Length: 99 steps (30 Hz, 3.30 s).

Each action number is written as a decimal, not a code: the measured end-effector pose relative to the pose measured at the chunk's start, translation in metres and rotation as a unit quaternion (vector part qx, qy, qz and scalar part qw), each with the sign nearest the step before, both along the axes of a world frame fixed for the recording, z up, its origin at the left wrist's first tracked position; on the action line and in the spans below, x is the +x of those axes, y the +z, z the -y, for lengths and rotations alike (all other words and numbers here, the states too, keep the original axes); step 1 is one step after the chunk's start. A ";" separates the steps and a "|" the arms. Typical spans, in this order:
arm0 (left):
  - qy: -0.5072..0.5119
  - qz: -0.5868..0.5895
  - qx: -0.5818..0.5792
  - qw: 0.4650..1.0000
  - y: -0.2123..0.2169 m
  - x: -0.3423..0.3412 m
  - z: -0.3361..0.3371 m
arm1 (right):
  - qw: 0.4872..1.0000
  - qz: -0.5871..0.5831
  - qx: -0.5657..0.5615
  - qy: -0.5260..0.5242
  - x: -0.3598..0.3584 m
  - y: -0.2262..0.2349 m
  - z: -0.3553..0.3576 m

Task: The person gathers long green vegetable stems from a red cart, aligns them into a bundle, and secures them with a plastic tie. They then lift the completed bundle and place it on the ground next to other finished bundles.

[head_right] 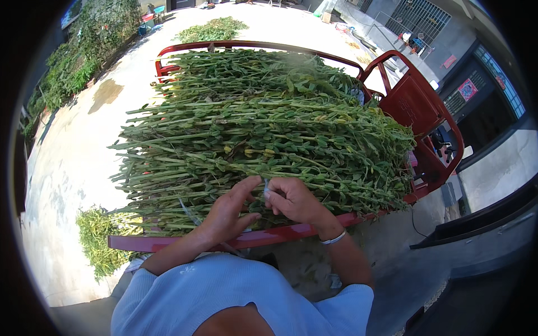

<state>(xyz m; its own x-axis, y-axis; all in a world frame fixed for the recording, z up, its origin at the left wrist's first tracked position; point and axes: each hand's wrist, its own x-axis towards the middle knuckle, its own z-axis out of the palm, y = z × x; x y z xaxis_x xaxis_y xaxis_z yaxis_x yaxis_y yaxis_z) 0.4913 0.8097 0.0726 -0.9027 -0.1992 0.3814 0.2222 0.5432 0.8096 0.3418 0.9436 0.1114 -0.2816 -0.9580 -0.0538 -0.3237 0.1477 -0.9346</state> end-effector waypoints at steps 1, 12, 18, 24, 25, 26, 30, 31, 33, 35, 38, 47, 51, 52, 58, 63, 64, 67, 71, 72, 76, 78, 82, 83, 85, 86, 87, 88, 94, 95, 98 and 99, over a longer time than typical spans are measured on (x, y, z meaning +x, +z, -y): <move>-0.001 0.015 0.018 1.000 0.003 -0.008 -0.003 | 0.999 -0.008 -0.012 0.039 -0.007 0.002 0.003; 0.099 -0.008 -0.161 0.982 0.012 -0.087 0.013 | 0.919 -0.359 -0.094 0.134 -0.171 0.063 0.115; 0.099 -0.055 -0.395 0.912 0.035 -0.104 0.008 | 0.880 -0.387 0.184 0.207 -0.299 -0.008 0.172; 0.155 -0.084 -0.436 0.882 0.041 -0.116 0.013 | 0.893 -0.388 0.084 0.213 -0.255 -0.004 0.130; 0.160 -0.082 -0.442 0.879 0.044 -0.120 0.019 | 0.897 -0.380 0.077 0.214 -0.250 -0.001 0.125; 0.172 -0.075 -0.442 0.877 0.042 -0.125 0.024 | 0.900 -0.372 0.070 0.216 -0.246 0.001 0.122; 0.173 -0.037 -0.416 0.892 0.023 -0.136 0.042 | 0.894 -0.338 0.119 0.269 -0.244 0.011 0.136; 0.176 -0.040 -0.419 0.890 0.022 -0.136 0.042 | 0.892 -0.322 0.142 0.282 -0.247 0.015 0.144; 0.168 -0.045 -0.420 0.891 0.020 -0.142 0.042 | 0.872 -0.287 0.292 0.267 -0.269 0.022 0.172; 0.164 -0.051 -0.416 0.893 0.020 -0.142 0.046 | 0.886 -0.266 0.348 0.153 -0.262 0.031 0.202; 0.164 -0.067 -0.421 0.890 0.018 -0.142 0.046 | 0.929 -0.256 0.212 0.165 -0.295 -0.028 0.256; 0.169 -0.062 -0.409 0.895 0.010 -0.136 0.046 | 0.783 -0.569 0.082 0.238 -0.263 -0.061 0.279; 0.160 -0.069 -0.392 0.903 0.011 -0.134 0.043 | 0.876 -0.427 -0.019 0.223 -0.265 -0.038 0.265; 0.159 -0.072 -0.388 0.905 0.012 -0.133 0.044 | 0.885 -0.411 0.006 0.220 -0.253 -0.014 0.259; 0.133 -0.102 -0.331 0.929 0.027 -0.125 0.047 | 0.864 -0.428 -0.085 0.251 -0.197 0.048 0.189; 0.179 -0.176 -0.359 0.899 0.048 -0.123 0.045 | 0.930 -0.313 -0.117 0.152 -0.159 0.035 0.119; 0.194 -0.196 -0.356 0.893 0.047 -0.125 0.048 | 0.938 -0.291 -0.119 0.143 -0.150 0.039 0.107; 0.194 -0.175 -0.309 0.914 0.044 -0.126 0.043 | 0.948 -0.239 -0.151 0.149 -0.132 0.043 0.079; 0.192 -0.147 -0.228 0.943 0.045 -0.128 0.045 | 0.928 -0.289 -0.194 0.132 -0.133 0.029 0.068; 0.183 -0.146 -0.209 0.949 0.039 -0.132 0.049 | 0.937 -0.260 -0.200 0.124 -0.132 0.025 0.068; 0.130 -0.077 -0.101 0.983 0.035 -0.140 0.069 | 0.938 -0.230 -0.230 0.123 -0.135 0.016 0.083; 0.087 -0.064 -0.121 0.987 0.041 -0.143 0.079 | 0.958 -0.164 -0.214 0.100 -0.139 0.012 0.086; -0.017 -0.036 -0.185 0.982 0.057 -0.152 0.090 | 0.964 -0.159 -0.202 0.071 -0.146 0.012 0.082; -0.036 -0.012 -0.212 0.977 0.061 -0.153 0.092 | 0.967 -0.144 -0.200 0.065 -0.143 0.011 0.079; -0.064 -0.015 -0.211 0.975 0.062 -0.154 0.094 | 0.972 -0.114 -0.197 0.052 -0.136 0.010 0.072; -0.070 -0.026 -0.232 0.970 0.064 -0.153 0.091 | 0.973 -0.117 -0.190 0.053 -0.132 0.015 0.070; -0.076 -0.036 -0.254 0.963 0.066 -0.152 0.088 | 0.970 -0.132 -0.196 0.054 -0.130 0.016 0.067; -0.059 -0.085 -0.293 0.950 0.065 -0.151 0.086 | 0.966 -0.150 -0.202 0.056 -0.128 0.018 0.063; -0.067 -0.117 -0.209 0.969 0.058 -0.137 0.081 | 0.963 -0.180 -0.188 0.067 -0.114 0.023 0.058; -0.077 -0.146 -0.177 0.970 0.053 -0.138 0.084 | 0.979 -0.108 -0.165 0.054 -0.114 0.020 0.054; -0.049 -0.149 -0.163 0.974 0.048 -0.141 0.080 | 0.987 -0.064 -0.149 0.012 -0.109 0.016 0.048; -0.060 -0.152 -0.149 0.975 0.048 -0.145 0.077 | 0.987 -0.070 -0.143 0.001 -0.105 0.018 0.045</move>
